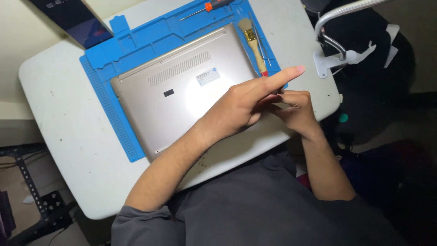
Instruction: Unscrewing and removing the back cover of a laptop using a screwdriver and prying tool on a repair mat.
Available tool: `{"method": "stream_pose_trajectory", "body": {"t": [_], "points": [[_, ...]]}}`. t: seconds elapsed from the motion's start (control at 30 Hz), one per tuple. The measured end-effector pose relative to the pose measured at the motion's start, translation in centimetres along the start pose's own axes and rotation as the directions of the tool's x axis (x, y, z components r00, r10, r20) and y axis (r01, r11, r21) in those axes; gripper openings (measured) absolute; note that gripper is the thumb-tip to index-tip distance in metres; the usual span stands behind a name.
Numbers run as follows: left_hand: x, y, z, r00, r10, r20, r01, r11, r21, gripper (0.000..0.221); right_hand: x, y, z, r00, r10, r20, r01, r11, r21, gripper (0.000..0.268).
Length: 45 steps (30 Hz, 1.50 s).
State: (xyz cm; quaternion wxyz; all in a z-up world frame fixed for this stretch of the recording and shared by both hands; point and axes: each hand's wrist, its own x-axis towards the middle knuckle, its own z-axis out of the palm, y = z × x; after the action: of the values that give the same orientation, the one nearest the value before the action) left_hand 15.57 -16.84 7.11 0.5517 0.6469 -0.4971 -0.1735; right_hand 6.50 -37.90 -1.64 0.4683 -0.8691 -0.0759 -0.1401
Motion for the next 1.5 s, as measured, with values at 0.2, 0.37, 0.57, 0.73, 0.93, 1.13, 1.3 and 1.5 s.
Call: {"method": "stream_pose_trajectory", "body": {"t": [0.2,0.37,0.57,0.73,0.93,1.13,1.3,1.5], "points": [[0.3,-1.0,1.1,1.000,-0.006,0.004,0.005,0.995,0.101,0.083,-1.3,2.0,1.0,0.997,-0.019,-0.070,0.018,1.000,-0.020,0.005],[0.5,-0.9,1.3,1.000,-0.013,0.000,0.013,0.993,0.114,0.080,-1.1,2.1,1.5,0.993,-0.069,-0.097,0.072,0.997,0.021,0.006],[0.5,-0.5,1.5,0.998,-0.066,0.012,0.064,0.991,0.120,0.099,-0.9,1.6,1.7,0.993,-0.048,-0.111,0.057,0.996,0.072,0.007],[0.5,-0.3,1.5,0.999,-0.052,0.011,0.050,0.988,0.143,0.103,-0.9,1.8,1.8,0.994,-0.034,-0.104,0.042,0.997,0.071,0.005],[0.5,-0.2,1.4,0.997,-0.071,0.032,0.066,0.987,0.144,0.102,-0.6,1.4,1.8,0.992,-0.065,-0.105,0.073,0.994,0.078,0.004],[0.3,-0.5,1.4,0.997,-0.071,0.027,0.067,0.989,0.131,0.100,0.2,-0.7,1.4,0.995,-0.082,-0.061,0.087,0.993,0.076,0.005],[-0.1,-1.7,2.2,0.993,0.067,0.093,-0.083,0.981,0.175,0.089,0.6,-2.3,0.9,0.996,-0.087,-0.023,0.088,0.994,0.070,0.013],[-1.9,-2.5,5.1,0.927,0.344,0.150,-0.375,0.832,0.410,0.085,-0.3,-4.3,-0.7,0.995,-0.095,0.012,0.094,0.993,0.068,0.022]]}}
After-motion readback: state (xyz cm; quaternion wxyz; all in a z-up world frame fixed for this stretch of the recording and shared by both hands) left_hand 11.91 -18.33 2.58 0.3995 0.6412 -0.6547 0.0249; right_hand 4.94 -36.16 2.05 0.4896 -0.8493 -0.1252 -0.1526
